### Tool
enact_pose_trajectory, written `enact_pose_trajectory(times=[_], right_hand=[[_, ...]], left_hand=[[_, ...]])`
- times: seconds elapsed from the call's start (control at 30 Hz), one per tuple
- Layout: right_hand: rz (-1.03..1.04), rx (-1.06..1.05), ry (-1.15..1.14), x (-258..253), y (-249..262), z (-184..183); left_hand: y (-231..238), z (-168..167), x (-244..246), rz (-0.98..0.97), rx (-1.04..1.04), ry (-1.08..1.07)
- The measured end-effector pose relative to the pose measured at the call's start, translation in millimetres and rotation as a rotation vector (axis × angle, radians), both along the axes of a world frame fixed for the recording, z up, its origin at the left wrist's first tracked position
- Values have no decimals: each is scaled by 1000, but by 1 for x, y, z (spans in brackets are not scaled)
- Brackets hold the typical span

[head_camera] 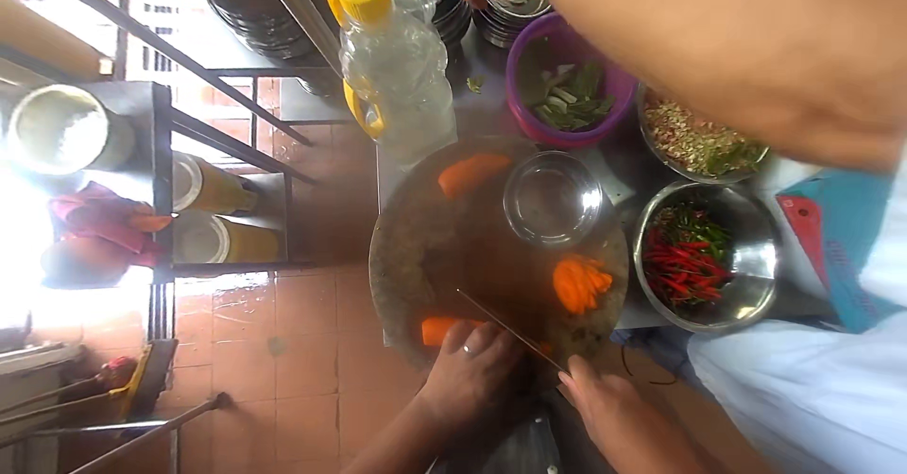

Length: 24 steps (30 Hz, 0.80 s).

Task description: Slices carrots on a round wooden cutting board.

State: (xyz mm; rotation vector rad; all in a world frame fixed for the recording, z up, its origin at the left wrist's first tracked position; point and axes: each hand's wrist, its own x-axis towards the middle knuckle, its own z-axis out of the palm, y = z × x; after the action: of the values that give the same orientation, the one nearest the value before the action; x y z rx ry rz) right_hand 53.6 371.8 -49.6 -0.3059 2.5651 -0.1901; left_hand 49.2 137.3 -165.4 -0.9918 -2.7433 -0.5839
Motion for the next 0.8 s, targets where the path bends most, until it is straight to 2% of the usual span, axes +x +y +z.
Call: enact_pose_trajectory(times=[0.1, 0.23, 0.37, 0.47, 0.6, 0.73, 0.8], right_hand=[[-24, -56, 71, 9, 6, -20], [-12, -14, -44, -3, -1, -1], [-22, -64, 57, 4, 9, -20], [-17, -3, -67, -7, -2, 1], [-52, -76, -11, 0, 4, -18], [-6, -4, -38, -8, -9, -1], [-39, -56, 30, 2, -3, -19]], left_hand=[[0, 0, 0, -6, 2, 0], [1, 1, 0, 3, -1, 10], [3, 2, -2, 11, 8, 13], [3, 2, -1, 11, 14, 8], [2, 2, 0, 1, 9, 0], [0, 2, 1, -1, 2, -5], [-1, 2, 2, -6, -8, -7]])
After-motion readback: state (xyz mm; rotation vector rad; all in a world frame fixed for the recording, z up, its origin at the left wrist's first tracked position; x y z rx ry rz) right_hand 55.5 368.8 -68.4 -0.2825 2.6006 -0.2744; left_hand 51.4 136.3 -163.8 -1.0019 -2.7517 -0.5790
